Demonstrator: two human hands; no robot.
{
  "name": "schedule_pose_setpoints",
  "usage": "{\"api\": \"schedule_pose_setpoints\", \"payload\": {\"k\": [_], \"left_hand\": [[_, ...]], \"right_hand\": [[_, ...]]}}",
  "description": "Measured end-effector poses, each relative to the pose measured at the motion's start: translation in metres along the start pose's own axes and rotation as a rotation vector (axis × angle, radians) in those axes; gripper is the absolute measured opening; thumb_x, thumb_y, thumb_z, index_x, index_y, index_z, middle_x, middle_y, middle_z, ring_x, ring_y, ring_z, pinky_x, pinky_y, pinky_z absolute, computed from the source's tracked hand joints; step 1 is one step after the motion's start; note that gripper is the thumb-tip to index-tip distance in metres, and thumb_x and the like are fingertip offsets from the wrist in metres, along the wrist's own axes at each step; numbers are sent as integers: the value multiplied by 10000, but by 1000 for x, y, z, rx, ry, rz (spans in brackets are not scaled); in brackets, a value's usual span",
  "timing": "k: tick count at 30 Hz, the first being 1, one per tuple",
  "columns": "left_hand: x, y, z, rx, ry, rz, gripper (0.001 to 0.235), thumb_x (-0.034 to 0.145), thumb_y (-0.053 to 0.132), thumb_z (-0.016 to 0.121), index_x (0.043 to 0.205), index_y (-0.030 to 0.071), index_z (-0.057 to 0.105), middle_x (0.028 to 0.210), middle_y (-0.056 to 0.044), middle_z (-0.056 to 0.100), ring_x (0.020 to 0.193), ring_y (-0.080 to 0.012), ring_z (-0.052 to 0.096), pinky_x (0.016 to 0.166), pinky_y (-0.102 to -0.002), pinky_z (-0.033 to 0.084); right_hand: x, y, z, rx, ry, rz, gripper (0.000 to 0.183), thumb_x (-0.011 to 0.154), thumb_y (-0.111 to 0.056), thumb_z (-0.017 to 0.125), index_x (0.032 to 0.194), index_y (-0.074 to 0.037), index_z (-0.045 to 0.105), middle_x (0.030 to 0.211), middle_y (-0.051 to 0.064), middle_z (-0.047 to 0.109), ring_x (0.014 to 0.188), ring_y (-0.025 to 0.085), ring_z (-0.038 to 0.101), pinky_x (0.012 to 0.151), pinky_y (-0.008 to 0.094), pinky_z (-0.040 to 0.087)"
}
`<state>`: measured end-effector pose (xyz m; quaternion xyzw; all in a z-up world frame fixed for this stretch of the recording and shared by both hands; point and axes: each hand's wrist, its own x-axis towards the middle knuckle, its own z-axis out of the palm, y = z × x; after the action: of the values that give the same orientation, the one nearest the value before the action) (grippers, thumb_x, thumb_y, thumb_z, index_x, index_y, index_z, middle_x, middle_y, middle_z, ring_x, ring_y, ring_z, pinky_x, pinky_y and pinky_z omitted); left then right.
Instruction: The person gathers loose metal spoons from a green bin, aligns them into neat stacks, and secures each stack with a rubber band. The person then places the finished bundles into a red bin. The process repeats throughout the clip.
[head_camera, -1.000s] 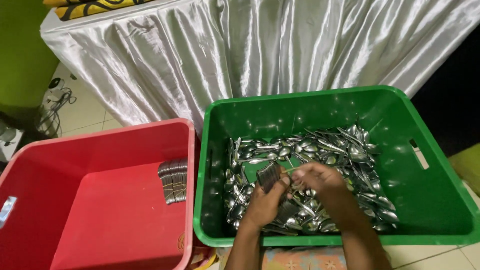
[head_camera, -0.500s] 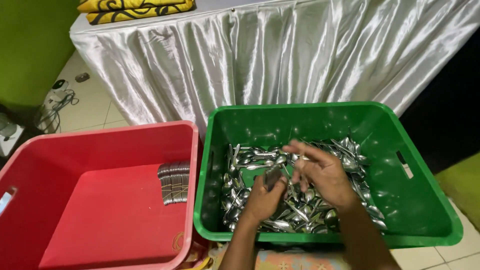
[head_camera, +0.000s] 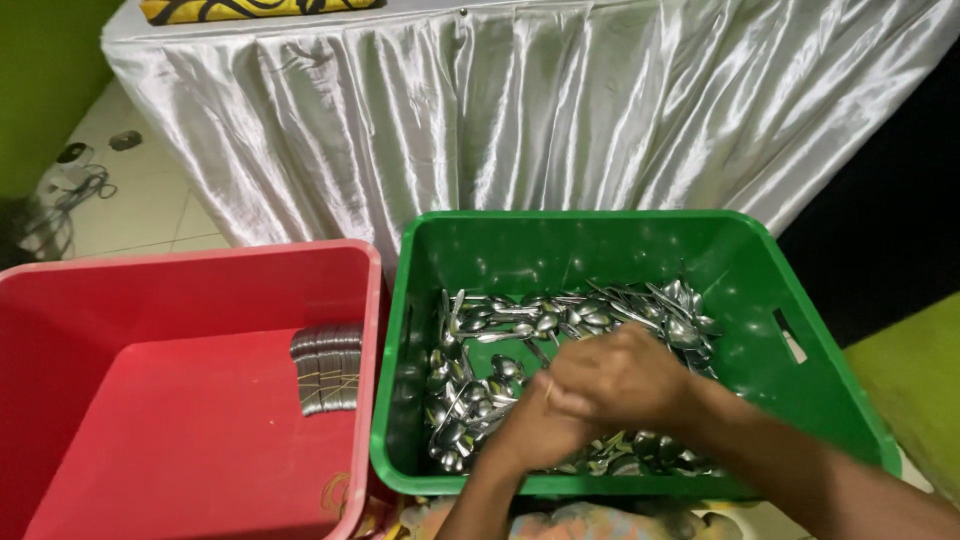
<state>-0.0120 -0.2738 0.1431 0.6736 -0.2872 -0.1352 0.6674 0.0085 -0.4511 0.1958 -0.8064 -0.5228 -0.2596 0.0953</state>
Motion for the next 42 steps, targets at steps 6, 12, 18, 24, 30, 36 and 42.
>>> {"api": "schedule_pose_setpoints", "payload": {"k": [6,12,18,24,30,36,42], "left_hand": [[9,34,11,-83,-14,-201,145,853,187,791,869,100,676,689,30,627,565,-76,513,504,-234,381],[17,39,11,43,135,-329,351,790,270,803,1076,84,721,785,-35,745,537,-89,572,457,-232,387],[7,43,19,123,166,-84,203,738,175,784,906,82,718,704,-14,704,562,-150,557,546,-305,496],[2,27,26,107,264,58,109,692,85,736,721,59,635,594,-22,629,489,-147,465,466,-304,413],[-10,16,33,418,182,-33,210,685,173,795,889,180,746,790,4,782,577,-156,671,531,-311,540],[-20,18,53,295,33,77,461,626,196,742,1075,96,724,908,-45,753,729,-192,710,612,-309,557],[-31,11,61,-118,95,64,194,751,58,748,942,31,731,788,-54,749,637,-116,655,578,-243,546]], "right_hand": [[26,7,-55,106,117,325,311,868,-40,718,599,-37,563,573,12,554,425,153,408,406,322,346],[15,22,-55,92,163,480,336,880,8,694,605,-23,504,572,7,529,447,141,414,445,309,362],[23,18,-63,90,90,420,358,880,-9,692,583,-19,491,569,30,515,442,171,395,442,332,358],[30,17,-74,193,-115,495,312,908,-174,721,646,-42,615,603,22,571,473,172,462,479,321,399],[63,-2,-108,237,-876,516,85,823,-277,768,866,-223,816,950,-98,812,756,148,744,719,346,599],[101,-34,-113,510,-1136,689,226,781,-199,683,955,-213,826,749,-87,778,584,100,580,572,288,530],[28,43,-81,526,-780,693,306,903,-283,648,1143,-211,823,1151,-48,851,845,118,806,790,312,645]]}}
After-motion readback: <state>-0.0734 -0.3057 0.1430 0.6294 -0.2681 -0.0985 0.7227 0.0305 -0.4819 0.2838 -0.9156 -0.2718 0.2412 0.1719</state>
